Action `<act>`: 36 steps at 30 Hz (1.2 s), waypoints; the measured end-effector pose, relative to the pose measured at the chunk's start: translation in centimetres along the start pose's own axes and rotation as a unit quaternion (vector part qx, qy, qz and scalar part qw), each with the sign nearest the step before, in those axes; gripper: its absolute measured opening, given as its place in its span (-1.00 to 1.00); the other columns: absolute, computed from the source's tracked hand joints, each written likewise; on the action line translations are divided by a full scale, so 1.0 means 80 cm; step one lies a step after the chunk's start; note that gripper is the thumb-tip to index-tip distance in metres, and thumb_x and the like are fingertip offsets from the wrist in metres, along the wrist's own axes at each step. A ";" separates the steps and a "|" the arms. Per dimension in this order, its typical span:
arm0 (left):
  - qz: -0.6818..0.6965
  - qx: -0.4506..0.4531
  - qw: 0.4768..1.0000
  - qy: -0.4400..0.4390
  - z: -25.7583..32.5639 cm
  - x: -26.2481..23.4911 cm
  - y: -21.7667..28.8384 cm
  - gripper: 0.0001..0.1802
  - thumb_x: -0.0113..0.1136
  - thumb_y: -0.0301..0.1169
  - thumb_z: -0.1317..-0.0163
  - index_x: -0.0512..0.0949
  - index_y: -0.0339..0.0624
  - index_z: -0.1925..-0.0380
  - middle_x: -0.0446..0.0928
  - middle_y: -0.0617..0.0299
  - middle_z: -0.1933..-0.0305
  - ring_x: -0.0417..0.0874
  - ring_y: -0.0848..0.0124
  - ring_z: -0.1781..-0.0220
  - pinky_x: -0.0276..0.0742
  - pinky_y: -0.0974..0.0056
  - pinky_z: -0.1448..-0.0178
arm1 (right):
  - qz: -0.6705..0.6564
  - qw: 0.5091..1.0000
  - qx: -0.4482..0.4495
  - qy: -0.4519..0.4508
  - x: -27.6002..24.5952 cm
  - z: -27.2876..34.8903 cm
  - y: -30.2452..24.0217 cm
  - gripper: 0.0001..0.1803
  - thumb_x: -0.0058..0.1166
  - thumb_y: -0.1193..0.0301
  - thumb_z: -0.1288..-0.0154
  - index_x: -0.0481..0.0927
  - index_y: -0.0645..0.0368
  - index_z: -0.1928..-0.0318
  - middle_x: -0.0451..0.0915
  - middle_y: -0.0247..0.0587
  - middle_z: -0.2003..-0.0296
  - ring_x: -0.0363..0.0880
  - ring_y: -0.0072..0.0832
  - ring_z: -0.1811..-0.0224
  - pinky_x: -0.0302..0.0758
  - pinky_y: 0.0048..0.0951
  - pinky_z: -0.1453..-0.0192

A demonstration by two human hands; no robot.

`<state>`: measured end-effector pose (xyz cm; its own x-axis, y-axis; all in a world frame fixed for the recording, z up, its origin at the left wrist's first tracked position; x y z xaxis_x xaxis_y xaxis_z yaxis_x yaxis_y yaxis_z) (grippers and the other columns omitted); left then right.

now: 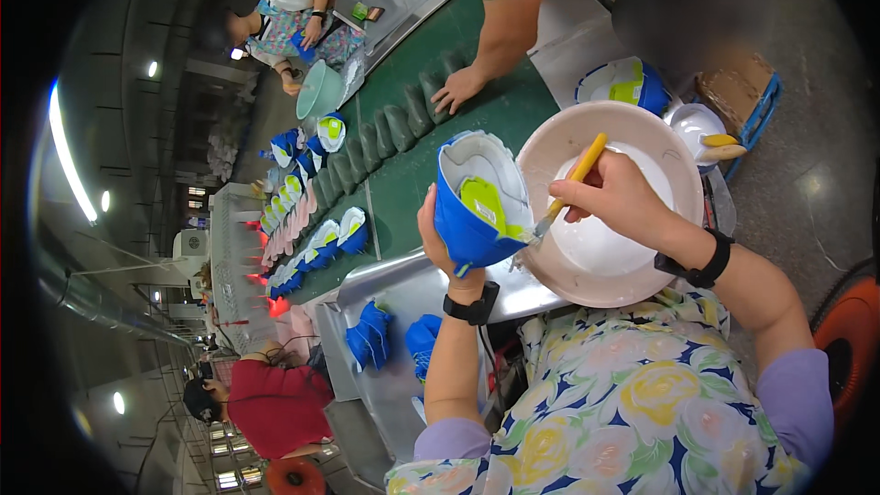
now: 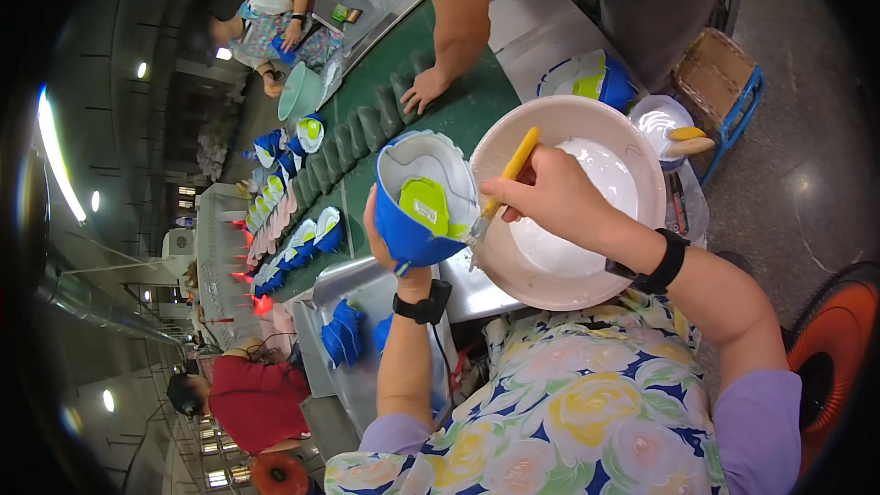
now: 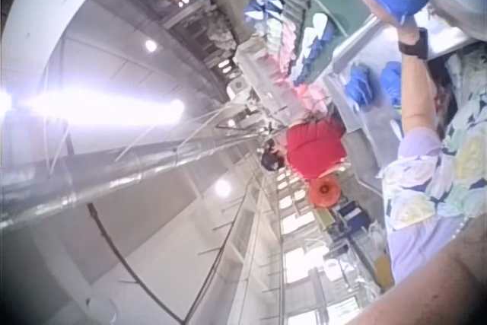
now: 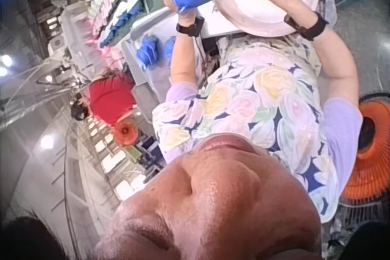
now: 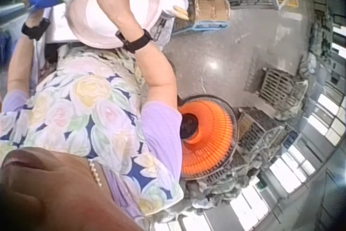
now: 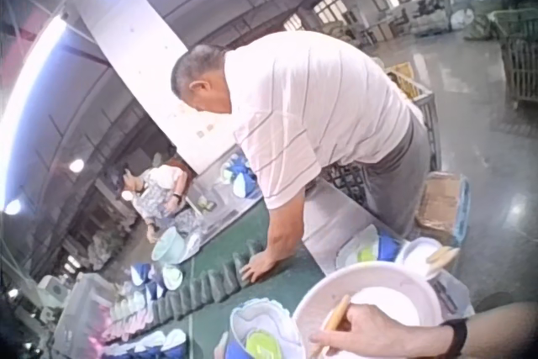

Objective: The person uses a paintbrush to apply white paint to the inner sole of blue and green slippers on a factory assembly line. They repeatedly pick up a slipper, dip the brush into a bowl of white paint, and apply the paint to the sole before placing the slipper back on the conveyor belt.

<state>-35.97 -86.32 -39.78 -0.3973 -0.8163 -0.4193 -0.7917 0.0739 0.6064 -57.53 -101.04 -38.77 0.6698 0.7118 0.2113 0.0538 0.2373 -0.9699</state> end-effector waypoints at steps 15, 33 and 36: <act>0.505 -0.514 0.636 -0.276 0.048 0.053 0.018 -0.51 0.04 -0.22 -0.46 0.35 -0.17 -0.30 0.54 0.06 -0.17 0.64 0.25 -0.12 0.65 0.16 -0.19 | 0.242 0.846 -0.448 -0.157 0.038 -0.018 -0.047 -0.82 0.21 0.40 -0.31 0.50 0.12 0.15 0.63 -0.11 0.28 0.64 -0.09 0.22 0.55 -0.23 0.17; 0.594 -0.480 0.606 -0.225 0.020 0.024 -0.021 -0.42 -0.15 0.03 -0.49 0.40 -0.15 -0.28 0.56 0.03 -0.18 0.65 0.14 -0.14 0.60 0.00 -0.24 | 0.330 0.908 -0.250 -0.067 -0.006 -0.054 -0.035 -0.75 0.25 0.38 -0.23 0.49 0.23 0.18 0.62 0.06 0.44 0.61 0.00 0.39 0.50 -0.21 0.31; 0.562 -0.424 0.686 -0.185 0.019 0.002 -0.062 -0.43 -0.14 0.01 -0.50 0.38 -0.12 -0.30 0.55 0.04 -0.19 0.65 0.17 -0.14 0.57 0.02 -0.28 | 0.369 0.917 -0.130 -0.076 -0.010 -0.067 -0.026 -0.71 0.24 0.33 -0.23 0.54 0.32 0.23 0.62 0.04 0.47 0.62 -0.16 0.43 0.50 -0.27 0.31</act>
<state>-32.80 -85.96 -43.90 -0.7505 -0.3034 0.5871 0.6029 0.0495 0.7963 -54.21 -105.61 -37.54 0.4852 0.7030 -0.5200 -0.1851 -0.4986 -0.8468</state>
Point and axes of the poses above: each hand's wrist, its own z-axis away from the middle knuckle, its own x-axis out of the palm, y = z × x, the point moved 4 cm from there along -z, towards the middle knuckle
